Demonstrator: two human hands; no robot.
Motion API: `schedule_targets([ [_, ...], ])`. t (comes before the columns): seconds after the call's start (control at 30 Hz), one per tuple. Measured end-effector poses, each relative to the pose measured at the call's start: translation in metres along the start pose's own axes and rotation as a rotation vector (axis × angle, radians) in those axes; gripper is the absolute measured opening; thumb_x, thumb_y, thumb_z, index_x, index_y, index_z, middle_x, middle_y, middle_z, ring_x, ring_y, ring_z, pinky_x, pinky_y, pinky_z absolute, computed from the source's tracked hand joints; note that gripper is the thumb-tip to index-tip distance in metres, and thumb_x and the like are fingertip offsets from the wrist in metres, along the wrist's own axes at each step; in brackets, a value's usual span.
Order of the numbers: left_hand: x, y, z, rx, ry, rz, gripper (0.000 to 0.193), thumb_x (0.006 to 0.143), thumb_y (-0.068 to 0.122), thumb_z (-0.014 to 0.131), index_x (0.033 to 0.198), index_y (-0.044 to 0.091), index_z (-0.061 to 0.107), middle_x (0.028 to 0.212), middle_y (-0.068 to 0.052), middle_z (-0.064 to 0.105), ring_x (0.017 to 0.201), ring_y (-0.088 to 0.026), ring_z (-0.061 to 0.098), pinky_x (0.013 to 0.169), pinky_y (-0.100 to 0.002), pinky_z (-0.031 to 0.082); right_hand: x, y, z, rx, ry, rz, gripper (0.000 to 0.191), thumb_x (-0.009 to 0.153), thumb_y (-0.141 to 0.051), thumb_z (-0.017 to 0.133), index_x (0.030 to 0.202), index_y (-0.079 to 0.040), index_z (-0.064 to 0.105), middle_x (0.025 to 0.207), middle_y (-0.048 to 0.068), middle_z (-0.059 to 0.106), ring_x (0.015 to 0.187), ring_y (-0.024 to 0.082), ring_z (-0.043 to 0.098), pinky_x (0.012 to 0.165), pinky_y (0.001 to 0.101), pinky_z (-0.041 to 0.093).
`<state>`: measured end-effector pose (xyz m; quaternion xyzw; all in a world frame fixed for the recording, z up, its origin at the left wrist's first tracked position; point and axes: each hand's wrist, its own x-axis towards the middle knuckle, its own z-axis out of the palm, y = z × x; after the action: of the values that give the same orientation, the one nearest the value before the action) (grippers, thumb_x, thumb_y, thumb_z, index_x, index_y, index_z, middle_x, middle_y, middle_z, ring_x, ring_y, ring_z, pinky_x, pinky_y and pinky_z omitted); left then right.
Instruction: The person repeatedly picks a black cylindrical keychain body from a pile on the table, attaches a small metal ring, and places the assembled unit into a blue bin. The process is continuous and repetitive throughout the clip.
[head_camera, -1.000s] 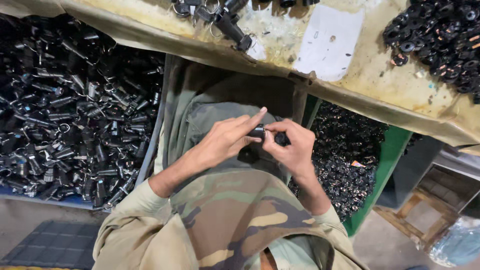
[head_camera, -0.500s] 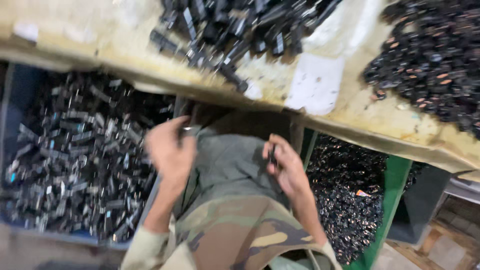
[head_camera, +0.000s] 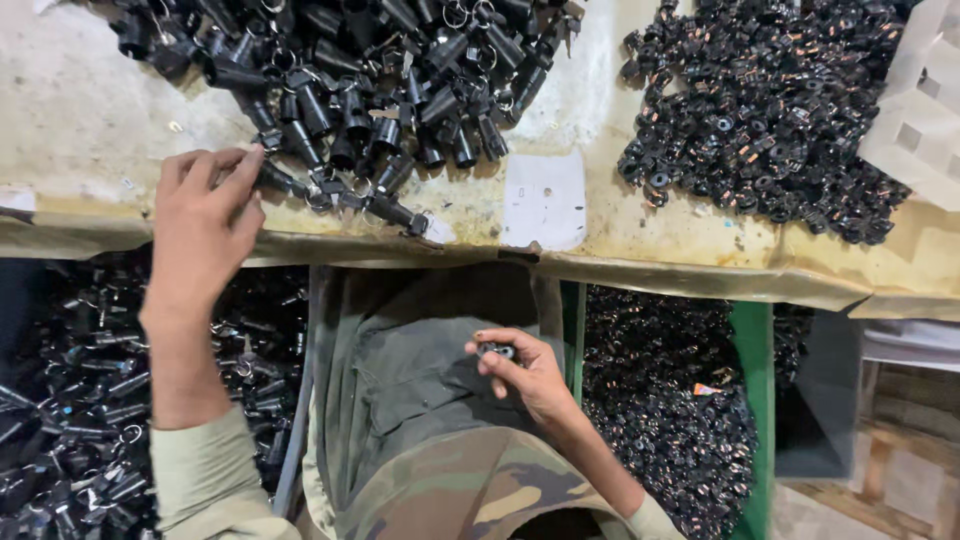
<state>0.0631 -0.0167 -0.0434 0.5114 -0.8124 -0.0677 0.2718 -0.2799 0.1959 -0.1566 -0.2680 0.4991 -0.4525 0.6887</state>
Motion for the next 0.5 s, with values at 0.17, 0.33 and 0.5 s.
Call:
schedule_targets([
  [0.17,0.004,-0.002,-0.011,0.087,-0.061,0.029,0.034,0.091,0.013,0.077,0.124,0.005,0.072,0.121,-0.013,0.067,0.118,-0.033,0.056,0.102,-0.047,0.045,-0.014,0.012,-0.011,0.157,0.099,0.130,0.030,0.104,-0.026,0.061,0.115,0.001,0.067,0.077,0.009,0.063,0.057,0.009,0.052,0.043,0.0204,0.038],
  [0.33,-0.007,0.020,-0.016,-0.194,0.134,-0.177,0.033,0.091,0.021,0.083,0.118,0.007,0.071,0.113,-0.012,0.066,0.106,-0.026,0.062,0.094,-0.041,0.047,-0.030,0.017,-0.027,0.064,0.060,0.048,0.027,0.098,-0.020,0.066,0.118,-0.002,0.066,0.078,0.002,0.057,0.063,0.008,0.050,0.049,0.0213,0.041],
  [0.5,-0.018,0.057,0.023,-0.616,0.392,-0.129,0.040,0.083,0.008,0.089,0.110,0.004,0.059,0.113,-0.013,0.067,0.105,-0.028,0.066,0.095,-0.038,0.054,-0.019,0.003,-0.017,0.064,-0.089,-0.020,0.025,0.102,-0.018,0.068,0.116,0.003,0.067,0.091,0.002,0.058,0.067,0.007,0.050,0.051,0.0200,0.039],
])
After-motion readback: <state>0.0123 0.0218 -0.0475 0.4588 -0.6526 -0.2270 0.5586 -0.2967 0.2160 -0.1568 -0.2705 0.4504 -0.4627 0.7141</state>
